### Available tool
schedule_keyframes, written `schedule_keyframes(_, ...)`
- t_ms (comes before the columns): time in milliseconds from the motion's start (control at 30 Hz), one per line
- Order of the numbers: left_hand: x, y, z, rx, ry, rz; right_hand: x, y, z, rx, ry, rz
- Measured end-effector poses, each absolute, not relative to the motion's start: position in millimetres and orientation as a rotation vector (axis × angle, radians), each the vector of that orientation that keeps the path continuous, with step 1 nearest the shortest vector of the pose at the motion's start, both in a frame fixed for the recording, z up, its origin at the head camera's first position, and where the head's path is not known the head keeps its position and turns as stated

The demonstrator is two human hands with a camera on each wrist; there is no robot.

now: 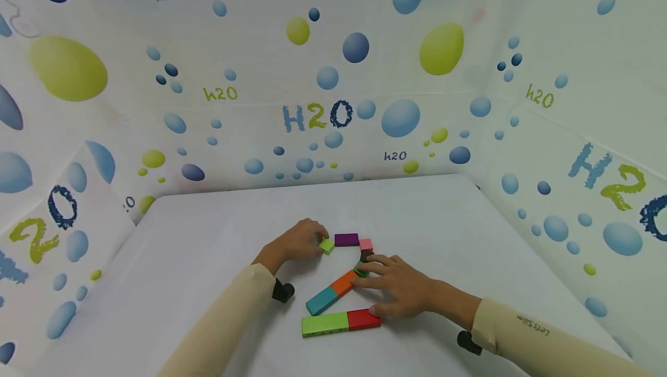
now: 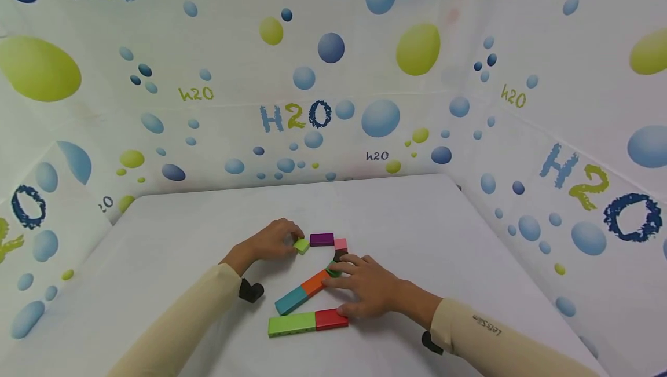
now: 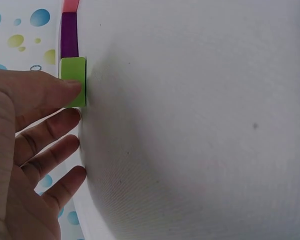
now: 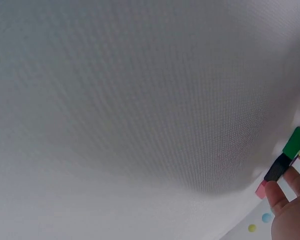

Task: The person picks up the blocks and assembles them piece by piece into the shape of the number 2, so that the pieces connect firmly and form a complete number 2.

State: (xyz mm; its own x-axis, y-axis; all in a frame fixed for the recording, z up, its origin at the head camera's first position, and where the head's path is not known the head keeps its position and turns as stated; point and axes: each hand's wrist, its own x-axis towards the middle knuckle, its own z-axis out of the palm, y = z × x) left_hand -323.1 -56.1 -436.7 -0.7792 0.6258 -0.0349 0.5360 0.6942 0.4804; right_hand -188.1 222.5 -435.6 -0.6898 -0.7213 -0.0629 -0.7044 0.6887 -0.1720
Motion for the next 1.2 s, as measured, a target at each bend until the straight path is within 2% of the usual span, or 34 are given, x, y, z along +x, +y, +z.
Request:
schedule_keyframes(700,-327,-61,-436,0.975,2.723,0.639,-192,217,-432,-1.191,2.748,-0.186)
schedule_keyframes(1200,-316,-69,-428,0.898,2.723,0.564,-193,217,-432,-1.247,2.767,-0.091)
